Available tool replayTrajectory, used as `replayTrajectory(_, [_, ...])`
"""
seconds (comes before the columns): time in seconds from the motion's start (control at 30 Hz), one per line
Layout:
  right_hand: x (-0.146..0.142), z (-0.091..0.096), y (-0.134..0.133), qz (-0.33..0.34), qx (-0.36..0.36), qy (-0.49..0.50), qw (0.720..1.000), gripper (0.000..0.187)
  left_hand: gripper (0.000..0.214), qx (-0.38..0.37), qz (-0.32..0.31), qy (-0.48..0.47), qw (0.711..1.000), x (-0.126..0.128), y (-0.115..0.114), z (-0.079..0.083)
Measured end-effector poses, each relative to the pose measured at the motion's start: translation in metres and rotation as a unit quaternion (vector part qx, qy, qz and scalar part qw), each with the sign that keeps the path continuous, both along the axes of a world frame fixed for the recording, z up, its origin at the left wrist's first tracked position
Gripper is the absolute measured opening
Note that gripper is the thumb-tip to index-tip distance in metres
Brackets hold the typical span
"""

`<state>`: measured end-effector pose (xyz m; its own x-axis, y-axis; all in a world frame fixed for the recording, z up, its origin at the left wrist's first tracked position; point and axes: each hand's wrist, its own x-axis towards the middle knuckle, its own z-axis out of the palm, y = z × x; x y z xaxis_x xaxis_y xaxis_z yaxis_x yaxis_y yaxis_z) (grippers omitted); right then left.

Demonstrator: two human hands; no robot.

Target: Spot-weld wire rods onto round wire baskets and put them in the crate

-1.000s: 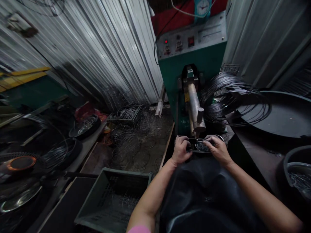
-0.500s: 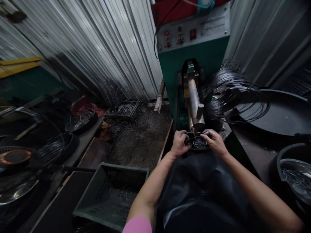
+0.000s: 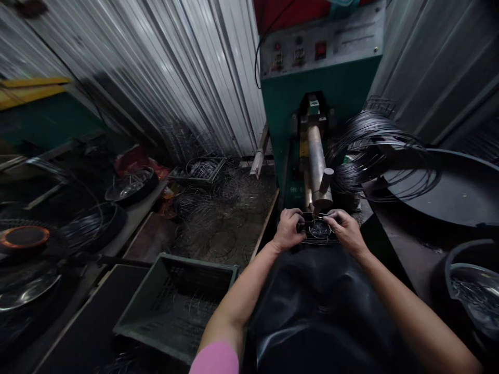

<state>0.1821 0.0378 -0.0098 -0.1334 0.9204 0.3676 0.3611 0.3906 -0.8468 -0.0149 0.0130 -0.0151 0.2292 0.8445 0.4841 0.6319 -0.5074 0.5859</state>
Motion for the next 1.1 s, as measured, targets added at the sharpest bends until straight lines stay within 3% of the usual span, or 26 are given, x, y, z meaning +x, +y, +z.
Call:
replayTrajectory(0.17, [-0.001,0.0,-0.001,-0.007,-0.009,0.001,1.0,0.039,0.018,-0.039,-0.071,-0.044,0.996,-0.016,0.004,0.007])
replayTrajectory(0.3, [-0.002,0.0,-0.002,-0.01,-0.017,0.005,1.0,0.038,0.013,-0.057,-0.081,-0.098,0.99,-0.025,0.007,0.008])
replayTrajectory(0.47, [-0.003,-0.001,-0.004,-0.018,-0.016,0.012,1.0,0.037,0.043,0.01,-0.062,0.025,0.998,-0.015,0.004,0.002])
replayTrajectory(0.6, [-0.002,-0.001,-0.004,-0.013,-0.01,0.009,1.0,0.036,0.031,0.028,-0.037,0.099,0.994,-0.009,0.004,-0.004])
replayTrajectory(0.9, [-0.002,0.003,-0.001,0.014,-0.057,0.02,0.998,0.036,0.028,0.043,-0.039,0.096,0.994,-0.014,0.006,-0.008])
replayTrajectory(1.1, [0.011,-0.017,-0.005,-0.011,-0.065,0.07,0.995,0.033,0.032,0.037,-0.027,0.078,0.996,-0.01,0.004,-0.007])
